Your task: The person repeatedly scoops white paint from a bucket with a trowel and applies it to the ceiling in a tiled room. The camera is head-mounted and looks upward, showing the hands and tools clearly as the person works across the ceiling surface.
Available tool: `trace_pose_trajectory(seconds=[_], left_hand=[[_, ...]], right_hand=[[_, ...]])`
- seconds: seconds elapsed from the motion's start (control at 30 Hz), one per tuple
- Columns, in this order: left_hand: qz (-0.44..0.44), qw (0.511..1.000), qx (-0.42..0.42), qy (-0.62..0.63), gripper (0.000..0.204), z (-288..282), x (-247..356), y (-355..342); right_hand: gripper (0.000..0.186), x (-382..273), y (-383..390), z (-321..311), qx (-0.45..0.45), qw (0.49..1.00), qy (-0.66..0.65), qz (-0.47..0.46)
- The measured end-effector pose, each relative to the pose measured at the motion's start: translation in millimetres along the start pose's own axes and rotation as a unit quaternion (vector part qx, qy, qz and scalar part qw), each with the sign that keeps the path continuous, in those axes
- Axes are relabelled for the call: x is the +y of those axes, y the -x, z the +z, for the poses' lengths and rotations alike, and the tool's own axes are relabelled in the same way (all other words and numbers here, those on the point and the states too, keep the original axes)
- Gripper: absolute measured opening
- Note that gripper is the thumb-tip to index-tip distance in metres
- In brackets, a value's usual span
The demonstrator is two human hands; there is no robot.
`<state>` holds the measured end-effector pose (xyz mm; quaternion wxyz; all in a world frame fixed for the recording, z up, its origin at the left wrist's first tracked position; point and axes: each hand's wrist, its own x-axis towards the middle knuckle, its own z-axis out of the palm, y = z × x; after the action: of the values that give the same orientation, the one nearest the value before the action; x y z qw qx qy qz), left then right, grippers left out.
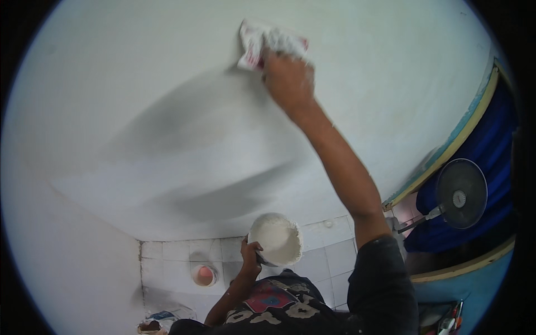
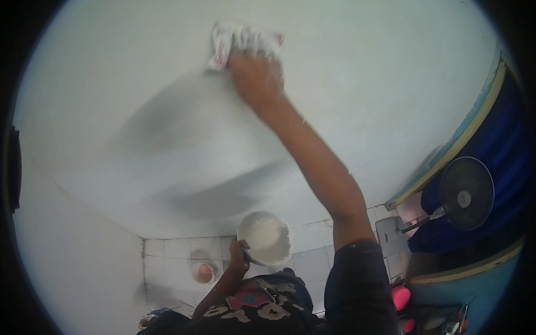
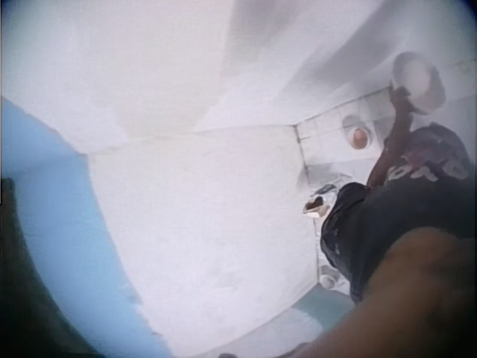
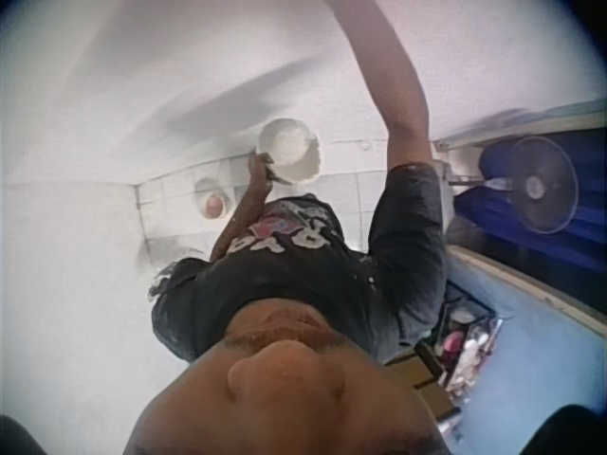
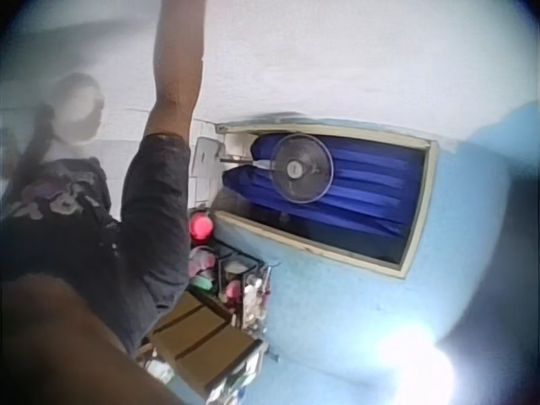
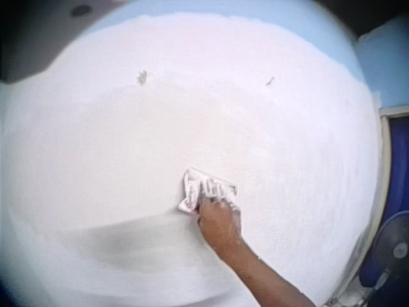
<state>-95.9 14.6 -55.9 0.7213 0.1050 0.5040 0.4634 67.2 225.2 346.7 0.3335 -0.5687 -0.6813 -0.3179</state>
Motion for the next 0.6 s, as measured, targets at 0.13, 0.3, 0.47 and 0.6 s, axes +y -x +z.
trace_pose_trajectory(seconds=[0.13,0.3,0.47,0.6], left_hand=[[-0.002,1.000,0.010,-0.017,0.089,6,0,5],[-0.005,1.000,-0.010,-0.020,0.089,11,5,3],[0.024,0.999,-0.013,0.020,0.085,18,7,7],[0.025,0.998,-0.016,0.061,0.082,11,1,0]], right_hand=[[0.056,-14,99,51,0.006,0.998,-0.047,-0.043],[0.059,-17,215,89,-0.138,0.985,-0.104,-0.028],[0.060,0,175,39,-0.259,0.930,-0.191,0.177],[0.058,23,98,3,0.109,0.974,-0.184,0.072]])
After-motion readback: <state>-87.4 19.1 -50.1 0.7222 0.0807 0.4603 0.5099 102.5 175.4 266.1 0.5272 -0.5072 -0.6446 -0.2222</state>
